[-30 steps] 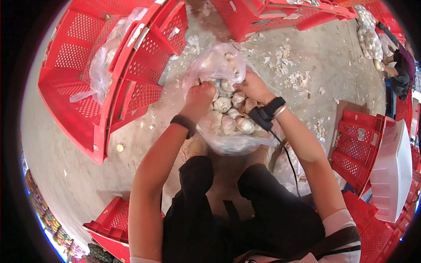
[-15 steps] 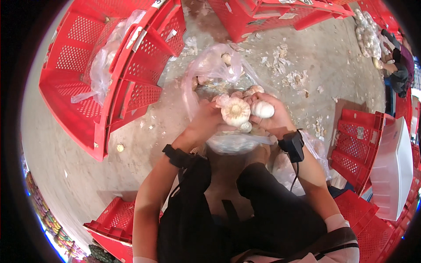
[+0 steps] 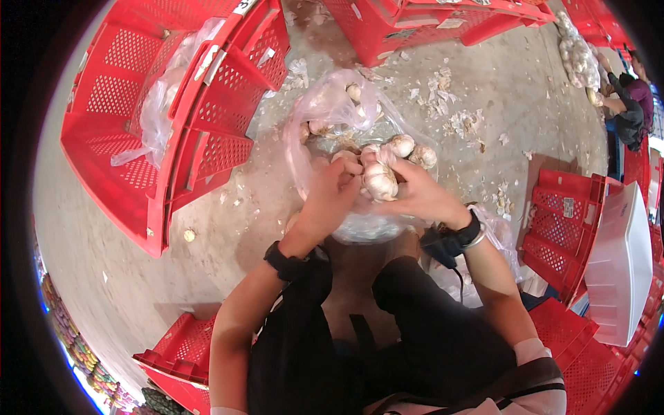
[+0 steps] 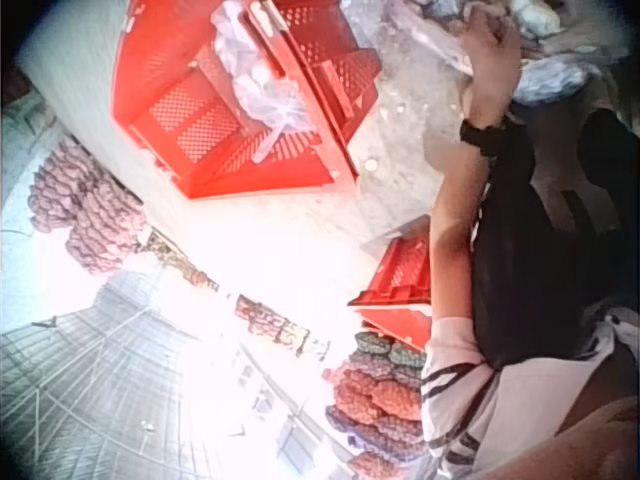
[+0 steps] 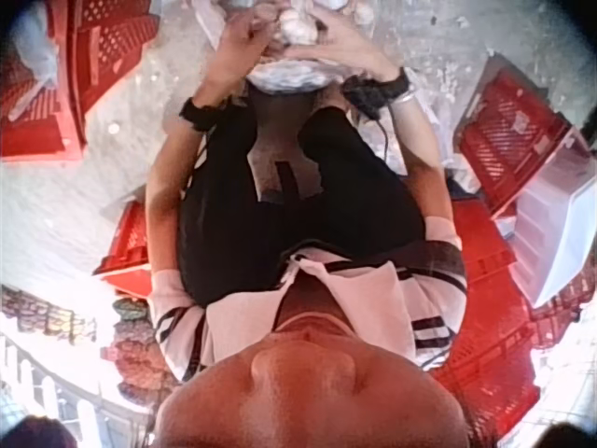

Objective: The person sits on a low stool in a warehouse and sorts garlic bulbs from a large plastic bag into smaller individual bags. They repeatedly pick up garlic, place it into a small bag, and then move the filled bag into a red crate.

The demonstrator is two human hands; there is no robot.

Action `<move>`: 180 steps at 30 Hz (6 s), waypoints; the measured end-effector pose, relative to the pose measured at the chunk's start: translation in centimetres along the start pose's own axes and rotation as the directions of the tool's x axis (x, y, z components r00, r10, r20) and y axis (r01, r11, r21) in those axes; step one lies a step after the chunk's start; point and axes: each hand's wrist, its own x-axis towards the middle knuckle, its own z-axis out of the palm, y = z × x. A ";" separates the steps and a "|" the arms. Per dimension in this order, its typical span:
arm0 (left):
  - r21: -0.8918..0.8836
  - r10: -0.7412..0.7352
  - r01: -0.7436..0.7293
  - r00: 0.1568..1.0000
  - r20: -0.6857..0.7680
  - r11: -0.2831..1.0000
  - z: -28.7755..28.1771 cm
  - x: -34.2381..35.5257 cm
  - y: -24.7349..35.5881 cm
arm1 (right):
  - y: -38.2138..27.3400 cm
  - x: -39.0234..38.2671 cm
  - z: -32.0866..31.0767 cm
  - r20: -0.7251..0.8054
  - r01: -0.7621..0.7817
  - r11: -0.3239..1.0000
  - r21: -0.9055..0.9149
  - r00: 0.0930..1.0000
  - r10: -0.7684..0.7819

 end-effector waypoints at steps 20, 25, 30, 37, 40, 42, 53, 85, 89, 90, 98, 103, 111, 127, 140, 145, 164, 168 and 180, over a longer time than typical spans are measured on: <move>1.000 0.325 0.019 0.946 -0.010 -0.024 -4.3 9.1 -6.9 | 9.5 11.2 0.9 -0.241 -0.139 0.803 -0.580 0.970 -0.007; 0.988 0.226 0.014 0.973 -0.048 0.151 -3.3 10.0 -5.7 | 11.9 12.3 -0.4 -0.281 -0.117 0.678 -0.726 0.950 -0.136; 1.000 0.178 -0.009 0.984 0.008 0.006 -3.6 9.5 -5.7 | 11.4 13.3 -0.1 -0.233 -0.252 0.637 -0.729 0.966 0.116; 0.584 0.445 -0.327 0.893 -0.065 0.743 -2.9 5.2 -1.9 | 9.4 10.7 -2.4 -0.162 -0.040 0.942 -0.332 0.987 -0.015; -0.325 -0.093 0.070 0.994 -0.056 0.943 -4.0 2.3 -1.4 | 4.2 7.4 -1.1 -0.205 0.013 0.984 -0.180 0.977 -0.051; -0.364 -0.070 0.056 0.997 -0.026 0.930 -2.8 0.3 1.1 | 3.9 4.7 -0.9 -0.218 0.066 0.995 -0.074 0.973 -0.080; 0.174 0.278 -0.259 0.956 -0.095 0.950 0.0 -1.1 2.6 | -2.5 -0.5 1.1 -0.156 0.019 0.920 0.391 0.987 0.046; 0.917 -0.049 0.016 0.999 0.004 0.400 -4.2 9.9 -5.3 | 16.9 15.9 -2.1 -0.080 0.137 0.785 -0.604 0.970 -0.230; 0.791 0.209 -0.115 0.978 -0.016 0.600 -4.4 7.2 -4.6 | 17.4 16.1 -2.2 -0.053 0.161 0.715 -0.680 0.962 -0.267; 0.768 0.290 -0.150 0.956 -0.048 0.622 -4.3 6.6 -4.4 | 17.1 15.8 -2.5 0.010 0.249 0.576 -0.779 0.923 -0.386; 0.145 0.090 -0.076 0.992 -0.094 0.987 -3.5 3.1 -0.3 | 9.3 10.9 -3.9 -0.099 0.073 0.994 -0.076 0.992 -0.080; -0.523 -0.214 0.145 0.974 -0.074 0.840 -2.0 1.5 2.4 | 3.3 5.4 -3.2 0.205 -0.324 0.432 0.841 0.932 0.299; -0.462 -0.248 0.220 0.969 0.000 0.859 -0.3 1.4 1.2 | 1.8 1.7 -0.6 0.153 -0.183 0.128 0.975 0.964 0.219; 0.987 0.475 0.089 0.868 -0.141 0.131 -4.0 6.7 -5.1 | 8.8 10.8 1.0 -0.060 0.142 0.784 -0.604 0.973 -0.223; 0.990 0.178 0.001 0.984 -0.027 0.144 -7.7 10.9 -6.1 | 15.6 17.3 3.1 -0.170 0.082 0.834 -0.546 0.964 -0.206; 0.974 0.481 -0.094 0.877 -0.017 0.205 -8.4 6.6 -6.3 | 11.8 16.4 3.9 0.100 0.227 0.601 -0.767 0.966 -0.238; -0.051 0.179 -0.179 0.984 -0.009 0.983 -2.4 -1.2 2.3 | 1.0 4.8 0.8 0.200 -0.287 0.200 0.937 0.908 0.367; -0.011 0.109 -0.110 0.991 -0.072 0.994 -1.6 -1.2 2.2 | 1.5 3.5 0.7 0.269 -0.271 -0.027 0.962 0.930 0.252; 0.719 0.367 -0.249 0.930 -0.008 0.649 -0.5 3.1 -2.7 | 6.9 7.5 -0.3 0.020 0.076 0.957 -0.281 0.997 -0.073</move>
